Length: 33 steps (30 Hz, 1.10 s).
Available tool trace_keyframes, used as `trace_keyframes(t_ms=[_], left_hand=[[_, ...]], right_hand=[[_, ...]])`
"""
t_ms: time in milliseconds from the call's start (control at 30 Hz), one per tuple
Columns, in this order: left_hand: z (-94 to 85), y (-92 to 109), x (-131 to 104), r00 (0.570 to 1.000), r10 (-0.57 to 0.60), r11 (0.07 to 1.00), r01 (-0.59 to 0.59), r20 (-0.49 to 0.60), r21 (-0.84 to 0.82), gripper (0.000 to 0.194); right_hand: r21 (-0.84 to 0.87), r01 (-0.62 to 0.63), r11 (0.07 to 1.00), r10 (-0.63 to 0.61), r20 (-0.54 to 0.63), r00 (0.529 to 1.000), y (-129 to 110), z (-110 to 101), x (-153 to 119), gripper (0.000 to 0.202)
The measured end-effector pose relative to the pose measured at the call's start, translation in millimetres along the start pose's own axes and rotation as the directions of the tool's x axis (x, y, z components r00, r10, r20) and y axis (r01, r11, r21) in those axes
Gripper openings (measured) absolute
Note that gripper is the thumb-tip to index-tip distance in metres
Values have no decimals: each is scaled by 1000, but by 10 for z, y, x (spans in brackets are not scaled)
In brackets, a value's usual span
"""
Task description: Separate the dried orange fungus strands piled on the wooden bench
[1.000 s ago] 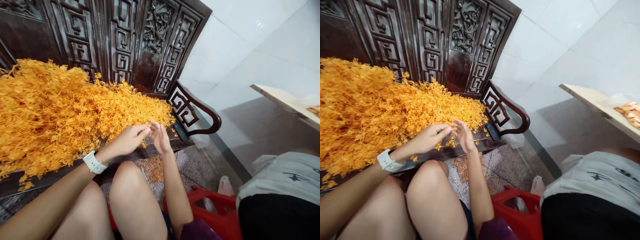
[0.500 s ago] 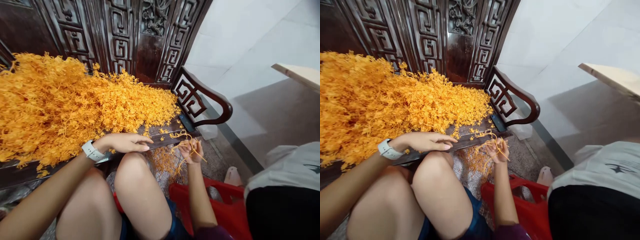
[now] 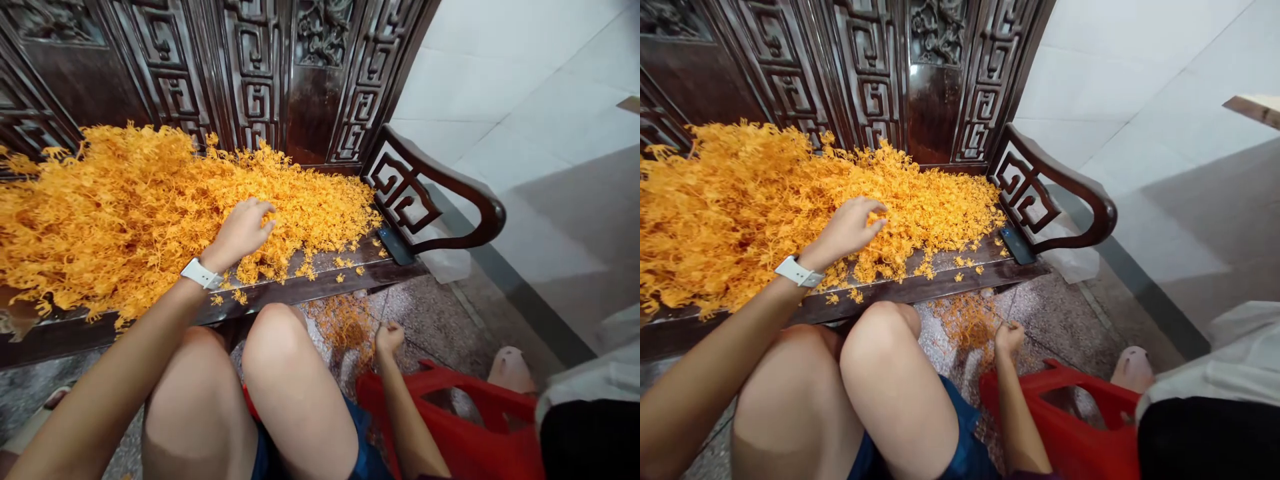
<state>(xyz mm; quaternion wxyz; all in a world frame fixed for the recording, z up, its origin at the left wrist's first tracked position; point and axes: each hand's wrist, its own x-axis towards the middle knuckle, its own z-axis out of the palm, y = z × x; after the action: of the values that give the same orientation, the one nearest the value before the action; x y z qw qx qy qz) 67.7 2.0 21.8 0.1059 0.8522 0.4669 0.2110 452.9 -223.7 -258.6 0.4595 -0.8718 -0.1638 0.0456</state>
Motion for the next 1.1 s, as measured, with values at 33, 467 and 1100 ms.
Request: trace_keyframes(t_ms=[33, 467, 1100], left_hand=[[-25, -88, 53, 995, -56, 996, 61, -84, 57, 45], [118, -609, 355, 952, -278, 959, 284, -125, 29, 55], [-480, -951, 74, 874, -385, 922, 380, -296, -75, 36]], right_hand=[[15, 23, 1000, -23, -42, 999, -92, 21, 94, 21], [476, 785, 397, -918, 201, 343, -2486, 341, -881, 30], [208, 900, 383, -740, 652, 164, -3291, 1591, -1511, 68]])
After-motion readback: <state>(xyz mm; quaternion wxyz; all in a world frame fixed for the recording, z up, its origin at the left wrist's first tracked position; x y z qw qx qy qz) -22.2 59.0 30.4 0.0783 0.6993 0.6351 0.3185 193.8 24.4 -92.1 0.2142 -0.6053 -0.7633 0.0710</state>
